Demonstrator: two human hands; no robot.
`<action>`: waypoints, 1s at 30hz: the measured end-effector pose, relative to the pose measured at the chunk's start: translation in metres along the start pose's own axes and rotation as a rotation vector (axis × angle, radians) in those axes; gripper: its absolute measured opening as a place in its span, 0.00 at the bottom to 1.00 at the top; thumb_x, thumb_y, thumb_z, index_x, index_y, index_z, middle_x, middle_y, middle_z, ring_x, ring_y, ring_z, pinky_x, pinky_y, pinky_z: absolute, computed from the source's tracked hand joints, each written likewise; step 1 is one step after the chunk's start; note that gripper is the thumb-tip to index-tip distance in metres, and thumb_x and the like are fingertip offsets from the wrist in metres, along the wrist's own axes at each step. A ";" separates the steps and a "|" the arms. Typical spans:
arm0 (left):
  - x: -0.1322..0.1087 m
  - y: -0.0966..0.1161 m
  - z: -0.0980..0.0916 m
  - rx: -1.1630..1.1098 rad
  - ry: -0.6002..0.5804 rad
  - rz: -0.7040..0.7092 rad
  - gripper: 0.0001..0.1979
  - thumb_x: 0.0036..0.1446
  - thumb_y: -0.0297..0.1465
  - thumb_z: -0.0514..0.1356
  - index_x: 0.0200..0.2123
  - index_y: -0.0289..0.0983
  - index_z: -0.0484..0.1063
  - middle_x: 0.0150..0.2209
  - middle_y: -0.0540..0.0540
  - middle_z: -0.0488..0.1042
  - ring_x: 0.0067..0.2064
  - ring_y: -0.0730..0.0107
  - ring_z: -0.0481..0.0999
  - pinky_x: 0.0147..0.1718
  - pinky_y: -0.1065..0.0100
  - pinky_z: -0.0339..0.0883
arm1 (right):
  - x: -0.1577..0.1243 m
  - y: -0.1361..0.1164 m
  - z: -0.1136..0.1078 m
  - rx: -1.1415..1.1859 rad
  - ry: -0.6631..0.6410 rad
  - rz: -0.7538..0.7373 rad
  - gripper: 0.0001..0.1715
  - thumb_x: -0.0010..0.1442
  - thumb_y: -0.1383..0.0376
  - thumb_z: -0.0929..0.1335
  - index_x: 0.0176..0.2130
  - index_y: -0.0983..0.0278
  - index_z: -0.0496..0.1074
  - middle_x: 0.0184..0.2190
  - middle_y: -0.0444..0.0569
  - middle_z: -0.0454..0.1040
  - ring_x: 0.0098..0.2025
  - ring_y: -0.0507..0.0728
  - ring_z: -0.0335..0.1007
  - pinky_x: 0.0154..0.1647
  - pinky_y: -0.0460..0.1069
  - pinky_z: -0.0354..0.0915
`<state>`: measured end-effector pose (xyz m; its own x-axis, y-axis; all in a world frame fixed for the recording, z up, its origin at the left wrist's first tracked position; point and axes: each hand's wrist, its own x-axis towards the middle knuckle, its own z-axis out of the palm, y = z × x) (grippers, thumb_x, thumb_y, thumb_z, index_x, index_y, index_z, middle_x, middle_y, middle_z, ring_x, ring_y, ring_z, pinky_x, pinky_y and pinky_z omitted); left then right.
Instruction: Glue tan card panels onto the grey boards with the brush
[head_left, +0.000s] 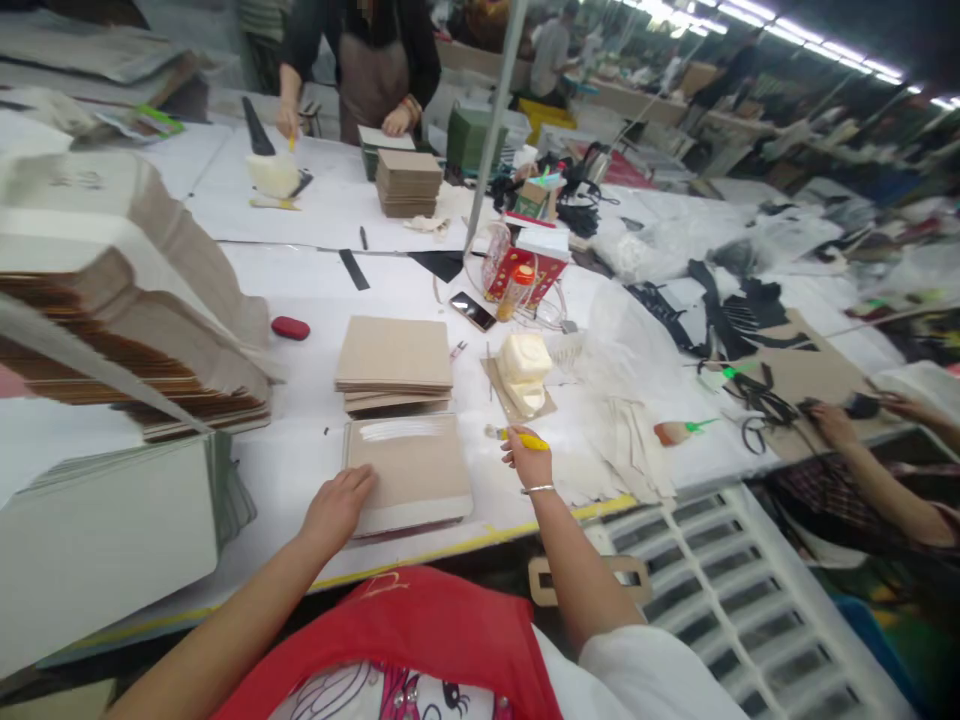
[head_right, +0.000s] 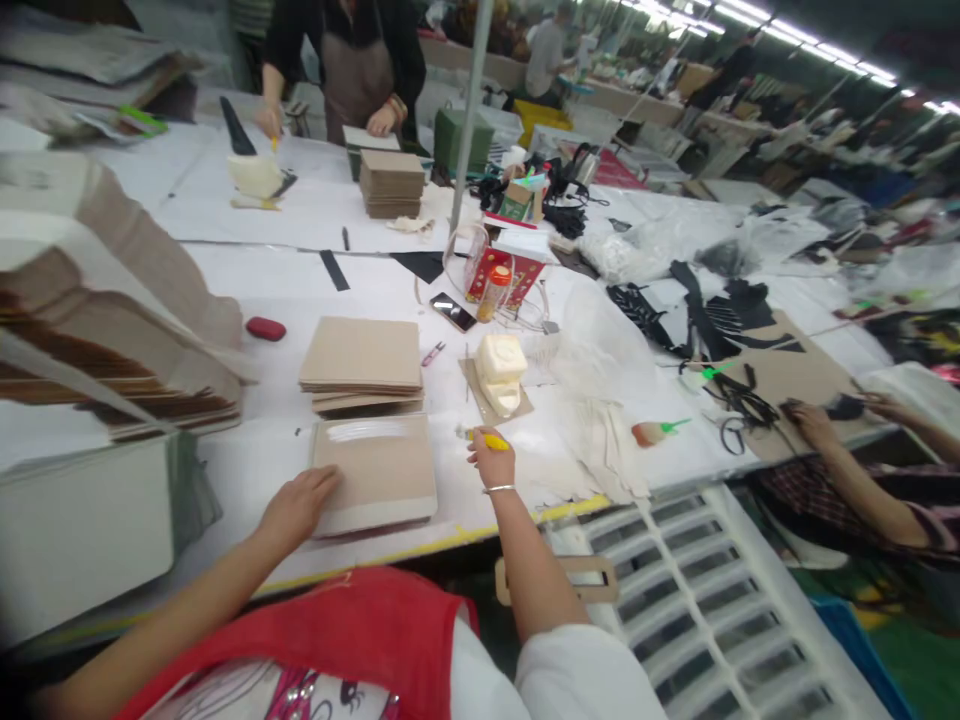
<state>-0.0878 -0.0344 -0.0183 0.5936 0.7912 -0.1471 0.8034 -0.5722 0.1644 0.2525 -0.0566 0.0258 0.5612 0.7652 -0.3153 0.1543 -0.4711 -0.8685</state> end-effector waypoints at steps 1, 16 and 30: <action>0.001 -0.001 0.002 0.001 0.002 0.007 0.24 0.52 0.20 0.47 0.51 0.40 0.64 0.55 0.46 0.63 0.53 0.61 0.61 0.46 0.62 0.61 | -0.004 0.011 -0.016 -0.041 0.026 -0.048 0.21 0.55 0.53 0.61 0.42 0.64 0.66 0.25 0.44 0.73 0.20 0.48 0.67 0.18 0.42 0.61; 0.014 0.024 -0.020 0.094 -0.077 -0.049 0.17 0.53 0.26 0.49 0.46 0.37 0.67 0.51 0.42 0.67 0.48 0.59 0.67 0.45 0.61 0.62 | -0.034 0.146 0.011 -0.965 -0.013 -0.540 0.12 0.57 0.71 0.59 0.40 0.66 0.68 0.27 0.51 0.68 0.34 0.56 0.61 0.36 0.49 0.56; 0.016 0.020 -0.033 -0.063 -0.072 -0.115 0.19 0.53 0.30 0.52 0.50 0.35 0.64 0.55 0.39 0.62 0.53 0.59 0.64 0.50 0.58 0.60 | -0.028 0.113 -0.013 -0.664 0.115 -0.408 0.16 0.60 0.58 0.57 0.41 0.64 0.65 0.30 0.48 0.73 0.31 0.53 0.70 0.32 0.45 0.61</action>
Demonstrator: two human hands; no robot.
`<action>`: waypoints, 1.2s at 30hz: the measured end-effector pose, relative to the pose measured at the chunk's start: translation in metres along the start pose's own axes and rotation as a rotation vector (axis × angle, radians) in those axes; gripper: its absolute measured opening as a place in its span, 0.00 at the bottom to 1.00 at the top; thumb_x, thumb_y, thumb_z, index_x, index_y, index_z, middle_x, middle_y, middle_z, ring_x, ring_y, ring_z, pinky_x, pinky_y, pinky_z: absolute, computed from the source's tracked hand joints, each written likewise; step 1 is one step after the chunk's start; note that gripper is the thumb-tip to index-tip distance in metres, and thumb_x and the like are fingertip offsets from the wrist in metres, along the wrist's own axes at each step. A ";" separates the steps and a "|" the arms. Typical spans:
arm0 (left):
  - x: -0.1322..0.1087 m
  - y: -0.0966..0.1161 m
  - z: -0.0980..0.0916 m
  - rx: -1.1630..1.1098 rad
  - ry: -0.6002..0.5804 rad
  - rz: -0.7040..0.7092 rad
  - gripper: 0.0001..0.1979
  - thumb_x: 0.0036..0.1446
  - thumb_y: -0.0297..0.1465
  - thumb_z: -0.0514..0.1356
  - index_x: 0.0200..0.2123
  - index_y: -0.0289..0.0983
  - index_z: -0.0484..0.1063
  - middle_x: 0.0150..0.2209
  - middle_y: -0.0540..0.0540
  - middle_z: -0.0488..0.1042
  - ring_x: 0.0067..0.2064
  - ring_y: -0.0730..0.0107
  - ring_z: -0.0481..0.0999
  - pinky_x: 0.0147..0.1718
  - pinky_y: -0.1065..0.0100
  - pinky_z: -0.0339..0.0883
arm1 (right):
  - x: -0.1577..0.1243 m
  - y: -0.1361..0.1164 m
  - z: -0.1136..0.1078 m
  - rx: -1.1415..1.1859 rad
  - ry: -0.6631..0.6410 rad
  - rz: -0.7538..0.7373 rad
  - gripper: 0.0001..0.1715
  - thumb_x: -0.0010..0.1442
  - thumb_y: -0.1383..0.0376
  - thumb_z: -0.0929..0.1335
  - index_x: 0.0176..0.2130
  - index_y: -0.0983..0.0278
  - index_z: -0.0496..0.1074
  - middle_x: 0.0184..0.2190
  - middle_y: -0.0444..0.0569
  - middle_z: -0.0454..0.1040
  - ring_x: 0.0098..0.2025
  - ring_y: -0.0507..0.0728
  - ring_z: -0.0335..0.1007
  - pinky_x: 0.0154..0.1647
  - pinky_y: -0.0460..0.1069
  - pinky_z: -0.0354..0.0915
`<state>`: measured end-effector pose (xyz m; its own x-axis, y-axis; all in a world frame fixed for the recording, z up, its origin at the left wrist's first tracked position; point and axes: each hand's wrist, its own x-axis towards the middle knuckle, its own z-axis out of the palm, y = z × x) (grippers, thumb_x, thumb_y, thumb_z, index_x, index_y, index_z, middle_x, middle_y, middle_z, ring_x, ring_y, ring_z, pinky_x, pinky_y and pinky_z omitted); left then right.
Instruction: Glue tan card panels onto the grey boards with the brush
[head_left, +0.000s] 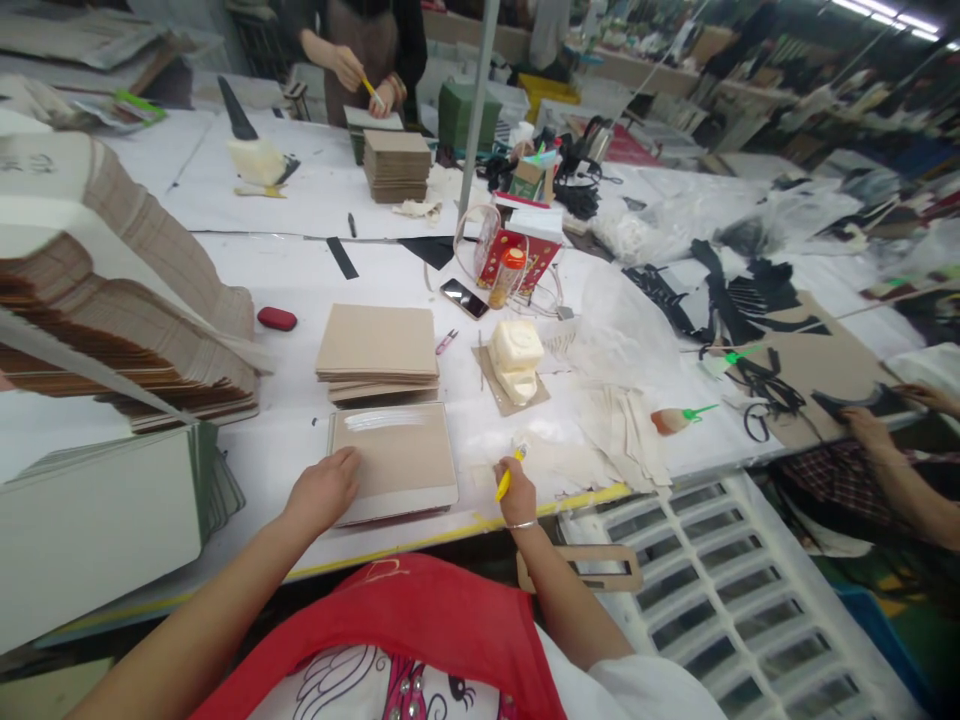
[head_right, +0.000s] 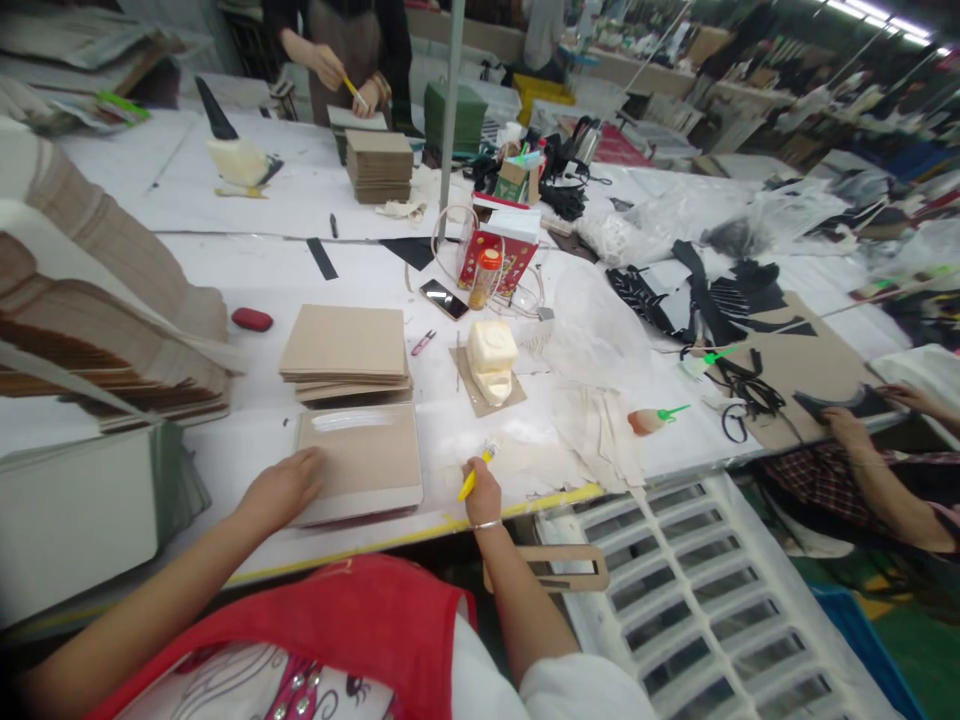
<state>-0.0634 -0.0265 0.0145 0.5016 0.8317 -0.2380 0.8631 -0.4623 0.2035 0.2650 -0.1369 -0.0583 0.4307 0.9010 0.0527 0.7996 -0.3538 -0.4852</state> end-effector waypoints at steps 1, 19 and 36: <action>0.001 0.003 -0.003 -0.037 0.058 0.007 0.19 0.54 0.30 0.51 0.50 0.35 0.63 0.55 0.39 0.62 0.53 0.58 0.64 0.50 0.57 0.59 | 0.003 -0.007 -0.008 0.057 0.041 0.016 0.16 0.59 0.57 0.58 0.40 0.64 0.65 0.31 0.49 0.73 0.32 0.53 0.71 0.33 0.46 0.62; 0.034 0.041 -0.022 -1.263 -0.359 -0.156 0.14 0.39 0.38 0.62 0.28 0.32 0.71 0.14 0.57 0.58 0.17 0.81 0.53 0.16 0.75 0.45 | 0.054 -0.134 -0.052 0.735 0.116 -0.060 0.19 0.51 0.60 0.66 0.41 0.62 0.56 0.29 0.42 0.66 0.27 0.49 0.64 0.31 0.46 0.63; 0.077 -0.052 0.005 -0.786 0.230 -0.621 0.12 0.44 0.37 0.59 0.18 0.36 0.65 0.18 0.53 0.65 0.24 0.74 0.64 0.24 0.72 0.53 | 0.088 -0.134 0.052 0.118 -0.002 -0.142 0.20 0.55 0.55 0.58 0.42 0.66 0.61 0.28 0.47 0.71 0.28 0.55 0.67 0.29 0.47 0.59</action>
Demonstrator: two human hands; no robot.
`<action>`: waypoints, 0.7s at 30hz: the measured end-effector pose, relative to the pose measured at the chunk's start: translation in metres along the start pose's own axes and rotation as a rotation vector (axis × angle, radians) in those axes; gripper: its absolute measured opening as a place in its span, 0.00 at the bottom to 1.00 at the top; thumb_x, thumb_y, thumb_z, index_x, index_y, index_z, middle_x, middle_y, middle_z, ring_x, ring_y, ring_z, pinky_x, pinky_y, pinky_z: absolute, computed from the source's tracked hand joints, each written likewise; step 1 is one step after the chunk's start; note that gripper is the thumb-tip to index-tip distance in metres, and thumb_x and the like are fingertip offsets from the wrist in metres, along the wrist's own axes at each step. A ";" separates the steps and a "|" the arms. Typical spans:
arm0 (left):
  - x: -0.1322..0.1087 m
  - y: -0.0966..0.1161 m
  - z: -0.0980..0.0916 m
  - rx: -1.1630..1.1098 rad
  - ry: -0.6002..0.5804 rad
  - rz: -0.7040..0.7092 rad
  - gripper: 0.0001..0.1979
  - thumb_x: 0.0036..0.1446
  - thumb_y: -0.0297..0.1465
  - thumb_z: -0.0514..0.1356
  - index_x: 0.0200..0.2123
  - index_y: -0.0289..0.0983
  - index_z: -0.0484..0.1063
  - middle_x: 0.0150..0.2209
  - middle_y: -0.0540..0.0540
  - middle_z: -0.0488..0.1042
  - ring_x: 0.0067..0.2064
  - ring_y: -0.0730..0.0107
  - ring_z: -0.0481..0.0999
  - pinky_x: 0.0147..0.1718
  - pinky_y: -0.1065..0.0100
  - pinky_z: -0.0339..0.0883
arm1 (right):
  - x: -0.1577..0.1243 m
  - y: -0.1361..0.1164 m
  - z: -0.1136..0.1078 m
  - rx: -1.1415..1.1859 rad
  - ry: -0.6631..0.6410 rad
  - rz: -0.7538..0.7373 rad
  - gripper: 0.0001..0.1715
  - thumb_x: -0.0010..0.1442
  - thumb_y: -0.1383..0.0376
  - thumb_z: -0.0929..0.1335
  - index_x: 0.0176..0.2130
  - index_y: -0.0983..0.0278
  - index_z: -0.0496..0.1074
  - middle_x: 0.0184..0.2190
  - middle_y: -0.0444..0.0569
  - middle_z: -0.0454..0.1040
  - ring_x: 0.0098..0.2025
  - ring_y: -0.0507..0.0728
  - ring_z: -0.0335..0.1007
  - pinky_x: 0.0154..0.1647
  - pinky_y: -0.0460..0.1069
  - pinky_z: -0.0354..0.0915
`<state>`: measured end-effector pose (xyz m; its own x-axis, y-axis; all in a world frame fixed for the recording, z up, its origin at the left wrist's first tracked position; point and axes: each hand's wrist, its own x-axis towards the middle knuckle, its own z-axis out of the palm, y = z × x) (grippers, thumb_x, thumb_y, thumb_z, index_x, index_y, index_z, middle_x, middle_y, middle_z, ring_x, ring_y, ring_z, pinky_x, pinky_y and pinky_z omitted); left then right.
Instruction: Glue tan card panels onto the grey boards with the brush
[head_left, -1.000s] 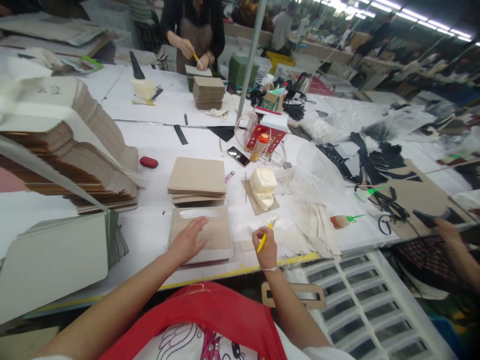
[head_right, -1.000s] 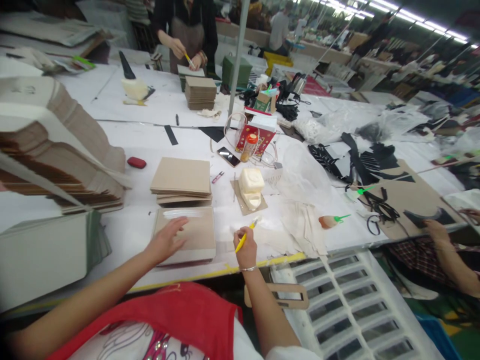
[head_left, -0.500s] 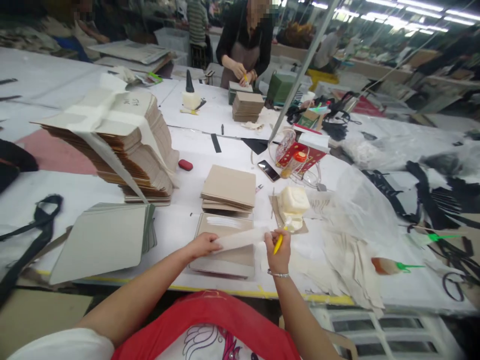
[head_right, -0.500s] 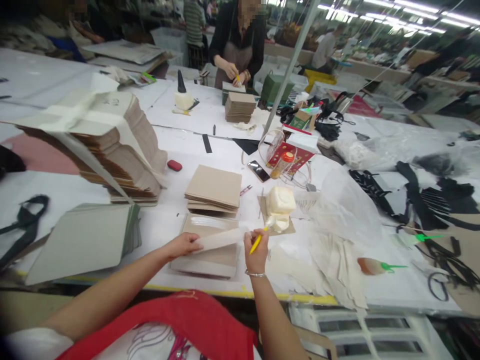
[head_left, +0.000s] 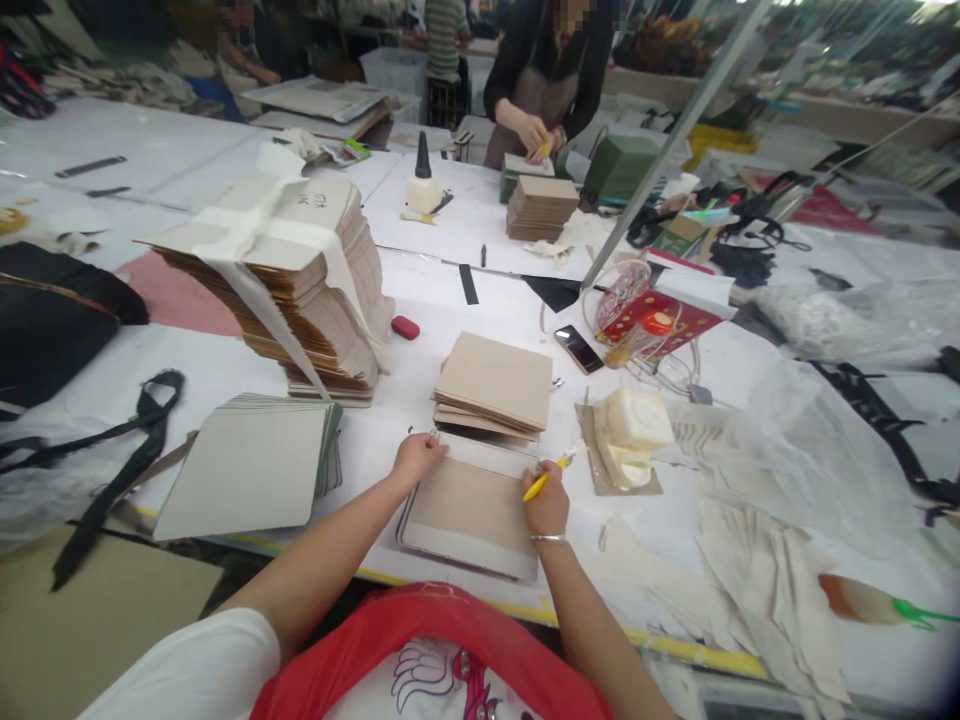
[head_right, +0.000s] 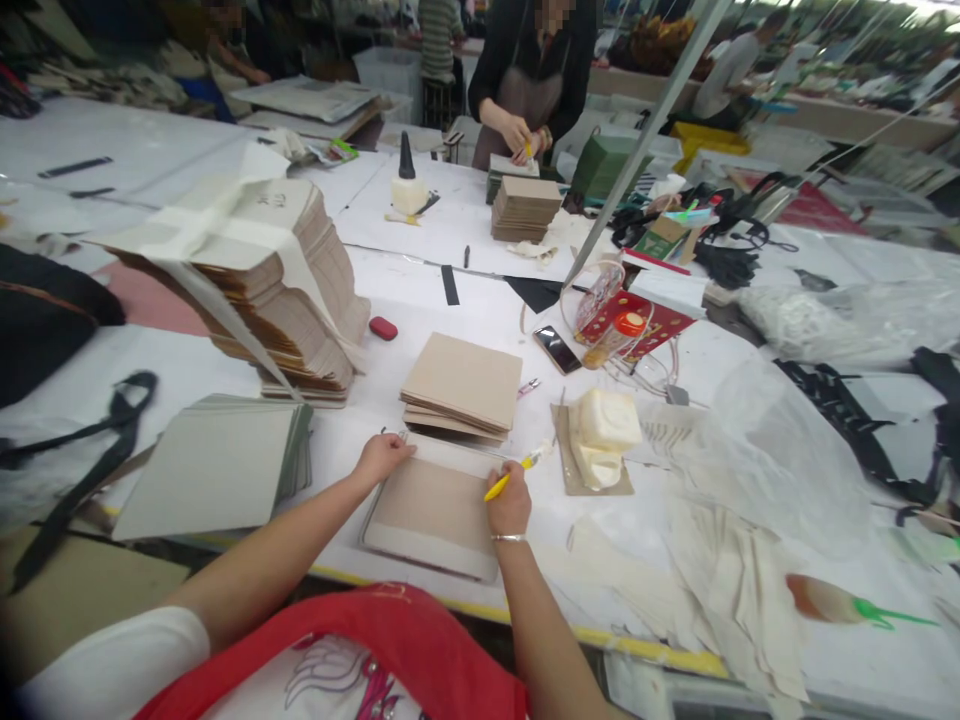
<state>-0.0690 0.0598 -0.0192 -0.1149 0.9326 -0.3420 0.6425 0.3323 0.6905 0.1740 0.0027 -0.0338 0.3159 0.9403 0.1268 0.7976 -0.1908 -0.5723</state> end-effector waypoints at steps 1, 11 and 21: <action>0.001 0.000 0.000 0.011 0.000 -0.003 0.12 0.44 0.37 0.59 0.18 0.36 0.65 0.18 0.53 0.65 0.24 0.74 0.64 0.25 0.72 0.53 | 0.001 0.000 0.000 -0.011 -0.003 0.000 0.19 0.55 0.56 0.58 0.42 0.66 0.61 0.27 0.47 0.70 0.27 0.55 0.66 0.29 0.47 0.59; 0.006 0.000 0.003 0.093 -0.005 0.009 0.12 0.45 0.37 0.60 0.19 0.36 0.66 0.20 0.51 0.68 0.25 0.72 0.67 0.26 0.71 0.55 | 0.004 -0.002 0.004 -0.127 -0.029 0.013 0.17 0.55 0.59 0.60 0.43 0.66 0.62 0.27 0.46 0.69 0.27 0.53 0.63 0.28 0.46 0.55; -0.055 -0.043 -0.079 0.291 0.387 0.317 0.13 0.54 0.35 0.52 0.41 0.35 0.63 0.38 0.42 0.70 0.41 0.66 0.69 0.42 0.66 0.61 | -0.007 0.018 -0.034 -0.160 0.197 0.048 0.24 0.53 0.56 0.62 0.46 0.67 0.60 0.30 0.48 0.68 0.27 0.55 0.65 0.26 0.48 0.57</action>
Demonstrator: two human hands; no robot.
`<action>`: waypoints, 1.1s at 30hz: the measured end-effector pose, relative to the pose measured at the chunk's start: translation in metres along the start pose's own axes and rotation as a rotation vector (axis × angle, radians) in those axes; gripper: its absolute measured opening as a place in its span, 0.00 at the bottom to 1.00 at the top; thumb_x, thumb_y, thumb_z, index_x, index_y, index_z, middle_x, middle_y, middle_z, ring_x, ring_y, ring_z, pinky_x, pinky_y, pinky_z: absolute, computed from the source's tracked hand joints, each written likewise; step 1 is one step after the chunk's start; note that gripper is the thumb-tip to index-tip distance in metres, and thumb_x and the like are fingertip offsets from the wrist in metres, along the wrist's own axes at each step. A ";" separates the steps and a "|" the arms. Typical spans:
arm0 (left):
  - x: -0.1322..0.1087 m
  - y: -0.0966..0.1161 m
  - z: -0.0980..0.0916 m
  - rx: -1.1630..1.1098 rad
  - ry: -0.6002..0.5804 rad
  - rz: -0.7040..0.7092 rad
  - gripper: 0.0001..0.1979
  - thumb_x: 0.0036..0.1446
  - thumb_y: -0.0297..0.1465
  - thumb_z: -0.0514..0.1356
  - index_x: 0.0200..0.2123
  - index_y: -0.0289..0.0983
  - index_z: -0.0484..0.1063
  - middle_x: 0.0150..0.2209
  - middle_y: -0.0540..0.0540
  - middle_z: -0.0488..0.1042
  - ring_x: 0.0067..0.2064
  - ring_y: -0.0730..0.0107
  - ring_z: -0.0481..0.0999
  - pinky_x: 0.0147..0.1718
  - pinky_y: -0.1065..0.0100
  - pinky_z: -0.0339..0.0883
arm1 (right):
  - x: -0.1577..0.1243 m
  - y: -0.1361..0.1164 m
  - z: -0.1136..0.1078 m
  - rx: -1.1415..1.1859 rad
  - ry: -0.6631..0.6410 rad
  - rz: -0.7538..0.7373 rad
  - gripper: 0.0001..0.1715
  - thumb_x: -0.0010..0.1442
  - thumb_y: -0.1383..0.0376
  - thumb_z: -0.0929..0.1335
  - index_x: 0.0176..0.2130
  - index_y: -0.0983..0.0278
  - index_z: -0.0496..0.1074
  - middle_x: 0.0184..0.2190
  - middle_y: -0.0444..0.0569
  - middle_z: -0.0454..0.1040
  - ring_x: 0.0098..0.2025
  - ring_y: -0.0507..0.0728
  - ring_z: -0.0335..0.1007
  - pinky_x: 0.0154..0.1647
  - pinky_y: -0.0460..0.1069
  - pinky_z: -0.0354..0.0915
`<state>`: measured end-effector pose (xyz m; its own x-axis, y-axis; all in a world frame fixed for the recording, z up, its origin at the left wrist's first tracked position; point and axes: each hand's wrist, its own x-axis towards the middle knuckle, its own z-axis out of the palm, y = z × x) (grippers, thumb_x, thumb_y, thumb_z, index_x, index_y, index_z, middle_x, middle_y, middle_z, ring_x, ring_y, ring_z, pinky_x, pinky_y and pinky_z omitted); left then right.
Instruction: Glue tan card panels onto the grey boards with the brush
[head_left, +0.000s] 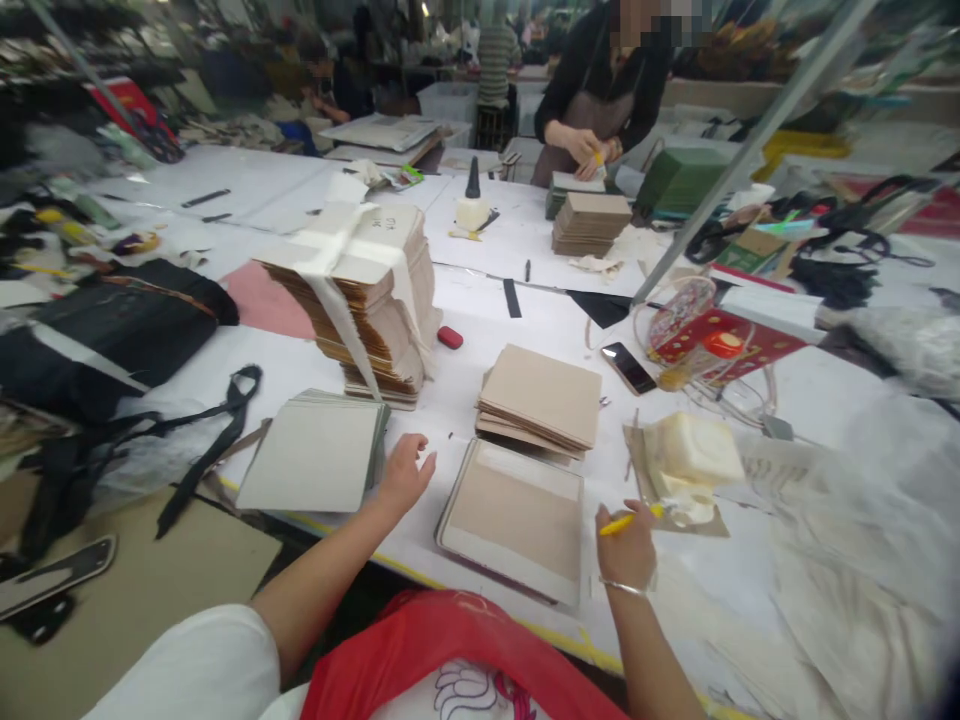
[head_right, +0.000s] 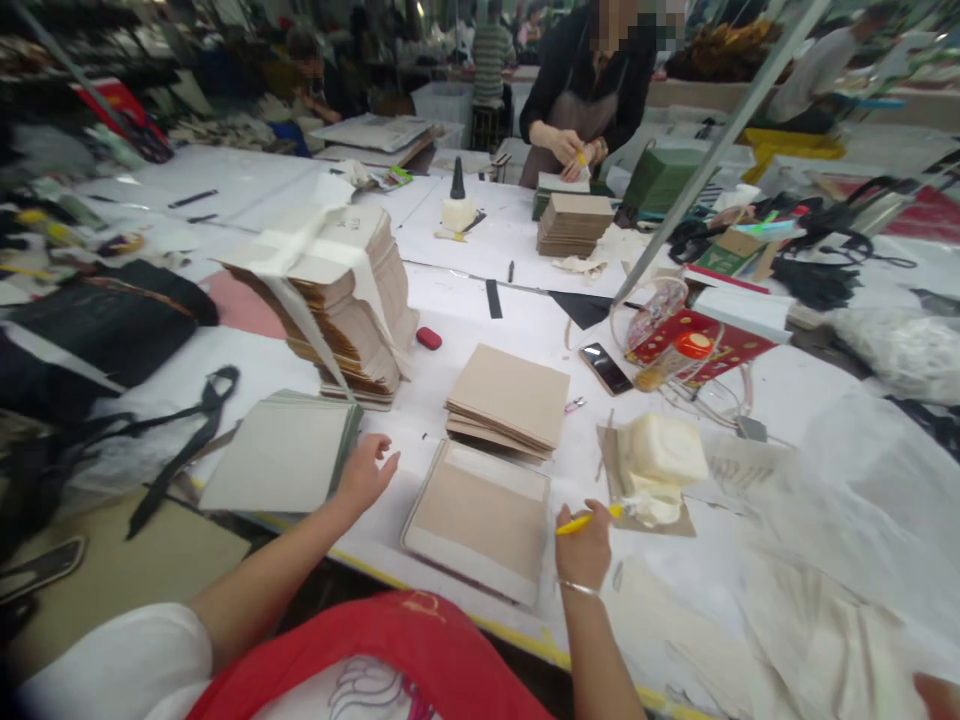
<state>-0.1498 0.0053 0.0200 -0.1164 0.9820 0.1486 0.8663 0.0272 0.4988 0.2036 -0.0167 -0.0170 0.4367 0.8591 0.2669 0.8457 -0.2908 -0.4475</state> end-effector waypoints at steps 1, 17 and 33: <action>-0.012 -0.017 -0.020 0.067 0.059 0.057 0.17 0.54 0.37 0.53 0.45 0.34 0.62 0.43 0.39 0.68 0.47 0.63 0.67 0.47 0.63 0.58 | -0.002 0.003 -0.005 0.010 0.031 -0.014 0.25 0.53 0.56 0.63 0.47 0.67 0.60 0.31 0.49 0.69 0.27 0.55 0.65 0.25 0.48 0.57; -0.097 -0.093 -0.110 0.293 0.076 0.416 0.12 0.56 0.28 0.52 0.44 0.39 0.69 0.35 0.44 0.72 0.38 0.68 0.70 0.41 0.65 0.65 | -0.097 -0.179 -0.021 0.600 -0.694 -0.536 0.12 0.57 0.61 0.62 0.41 0.62 0.62 0.29 0.46 0.71 0.31 0.53 0.70 0.35 0.47 0.64; -0.086 0.039 0.022 0.158 -0.342 0.929 0.13 0.54 0.31 0.54 0.45 0.39 0.66 0.47 0.44 0.68 0.49 0.62 0.62 0.53 0.55 0.50 | -0.057 -0.023 -0.044 0.296 -0.586 -0.233 0.09 0.56 0.62 0.60 0.37 0.62 0.57 0.20 0.39 0.60 0.21 0.51 0.59 0.24 0.44 0.54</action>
<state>-0.0950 -0.0740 0.0077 0.7636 0.6266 0.1556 0.6002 -0.7778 0.1865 0.1729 -0.0776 0.0160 -0.0536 0.9951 -0.0833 0.7417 -0.0162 -0.6705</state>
